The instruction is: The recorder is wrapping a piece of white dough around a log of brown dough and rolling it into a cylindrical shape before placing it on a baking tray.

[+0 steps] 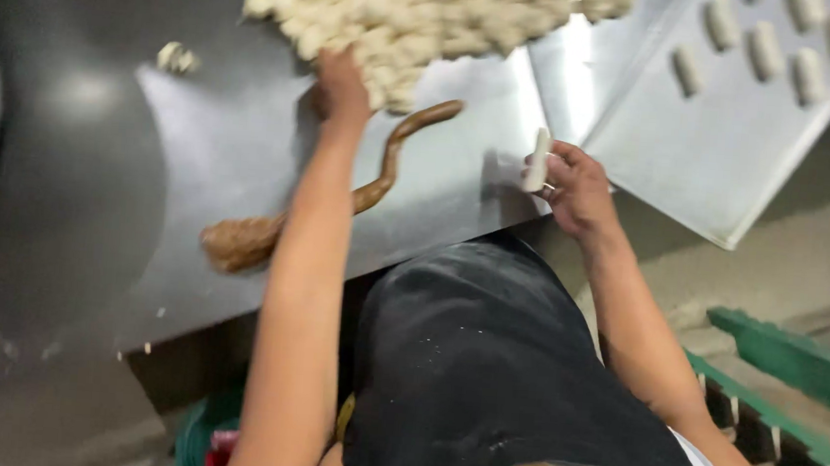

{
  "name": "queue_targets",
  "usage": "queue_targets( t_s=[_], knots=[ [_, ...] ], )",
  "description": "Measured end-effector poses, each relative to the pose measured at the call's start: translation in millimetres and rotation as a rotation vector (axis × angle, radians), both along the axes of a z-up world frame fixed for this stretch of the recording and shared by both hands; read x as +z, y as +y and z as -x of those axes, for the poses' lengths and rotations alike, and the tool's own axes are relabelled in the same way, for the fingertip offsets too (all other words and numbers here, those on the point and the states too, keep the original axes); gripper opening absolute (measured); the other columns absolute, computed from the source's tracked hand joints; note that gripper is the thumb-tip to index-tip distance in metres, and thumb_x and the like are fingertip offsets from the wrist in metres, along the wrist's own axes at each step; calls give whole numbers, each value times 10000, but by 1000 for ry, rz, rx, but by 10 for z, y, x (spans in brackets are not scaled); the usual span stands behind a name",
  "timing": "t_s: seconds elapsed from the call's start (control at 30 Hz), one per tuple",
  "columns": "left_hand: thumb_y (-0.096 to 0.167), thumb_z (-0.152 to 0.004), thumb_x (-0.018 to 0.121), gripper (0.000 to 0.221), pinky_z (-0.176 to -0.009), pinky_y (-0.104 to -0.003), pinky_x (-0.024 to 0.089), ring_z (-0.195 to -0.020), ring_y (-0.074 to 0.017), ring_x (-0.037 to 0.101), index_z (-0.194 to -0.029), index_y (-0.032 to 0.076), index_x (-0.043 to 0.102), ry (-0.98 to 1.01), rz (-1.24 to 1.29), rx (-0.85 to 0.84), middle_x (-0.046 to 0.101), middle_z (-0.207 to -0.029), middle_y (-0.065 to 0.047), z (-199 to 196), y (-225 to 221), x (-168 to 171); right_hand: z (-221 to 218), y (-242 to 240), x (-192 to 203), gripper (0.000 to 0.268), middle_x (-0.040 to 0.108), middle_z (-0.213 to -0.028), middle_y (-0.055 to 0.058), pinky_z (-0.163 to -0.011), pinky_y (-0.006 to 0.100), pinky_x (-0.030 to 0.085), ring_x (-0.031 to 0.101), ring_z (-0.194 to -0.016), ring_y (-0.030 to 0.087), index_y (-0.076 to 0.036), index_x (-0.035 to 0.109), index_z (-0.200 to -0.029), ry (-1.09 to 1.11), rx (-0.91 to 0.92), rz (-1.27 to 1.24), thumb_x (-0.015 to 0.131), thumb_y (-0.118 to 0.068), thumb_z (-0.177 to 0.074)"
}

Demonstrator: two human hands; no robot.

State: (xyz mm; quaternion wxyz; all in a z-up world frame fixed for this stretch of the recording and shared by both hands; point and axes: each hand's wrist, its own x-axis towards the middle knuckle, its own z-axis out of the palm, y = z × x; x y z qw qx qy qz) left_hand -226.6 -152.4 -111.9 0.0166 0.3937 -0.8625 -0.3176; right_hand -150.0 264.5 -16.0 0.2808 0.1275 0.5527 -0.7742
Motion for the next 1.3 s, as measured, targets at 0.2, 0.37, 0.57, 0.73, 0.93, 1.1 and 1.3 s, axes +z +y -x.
queue_targets(
  t_s=[0.2, 0.37, 0.57, 0.73, 0.93, 1.1, 1.3],
  knots=[
    [78, -980, 510, 300, -744, -274, 454, -973, -162, 528, -1278, 95, 479, 498, -303, -47, 520, -1202, -54, -127, -67, 7, 255, 1236, 316, 442, 702, -1267, 166, -1001, 431, 565, 690, -1115, 290, 20, 532, -1432, 54, -154, 304, 582, -232, -1073],
    [-11, -999, 595, 249, -612, -308, 587, -823, -233, 694, -1214, 85, 513, 844, -627, 233, 626, -1154, -124, -800, 554, 1503, 599, 1876, 186, 399, 695, -1180, 147, -970, 434, 596, 710, -1058, 290, 17, 565, -1394, 41, -281, 243, 606, -201, -1063],
    [-50, -1015, 674, 247, -953, -439, 655, -1142, -301, 714, -1200, 35, 535, 1018, -899, 293, 628, -1277, -159, -1733, 634, 1734, 1319, 2173, -435, 265, 745, -1097, 146, -886, 406, 569, 734, -960, 249, -15, 706, -1219, 571, -325, -914, 738, -99, -970],
    [-18, -956, 701, 283, -865, -444, 621, -1030, -303, 695, -1171, 82, 546, 1136, -832, 402, 657, -1160, -141, -2114, 665, 1692, 1563, 2051, -619, 245, 731, -1023, 103, -810, 503, 478, 653, -985, 353, -100, 755, -998, 1220, -198, -1555, 862, -84, -777],
    [-59, -907, 744, 370, -953, -384, 602, -1061, -272, 709, -1253, -17, 622, 1173, -946, 414, 700, -1187, -187, -2732, 715, 1239, 1351, 865, -667, 276, 669, -1132, 165, -958, 480, 473, 618, -1086, 378, -31, 697, -1151, 1222, -45, -1052, 780, -37, -888],
    [-4, -956, 730, 322, -754, -386, 596, -941, -303, 711, -1248, 7, 595, 1020, -961, 652, 696, -1092, -147, -2867, 1106, 1264, 1011, -648, -399, 313, 724, -1143, 69, -944, 447, 426, 632, -1058, 302, -94, 712, -1151, 1503, 444, -568, 806, -20, -862],
    [19, -950, 689, 380, -897, -396, 655, -1060, -312, 726, -1314, -7, 582, 1065, -930, 781, 700, -1160, -134, -3370, 1303, 1526, 1046, -1283, -370, 305, 754, -1180, -14, -896, 412, 419, 618, -1000, 246, -143, 728, -1121, 1616, 526, -485, 871, -126, -852]
  ],
)
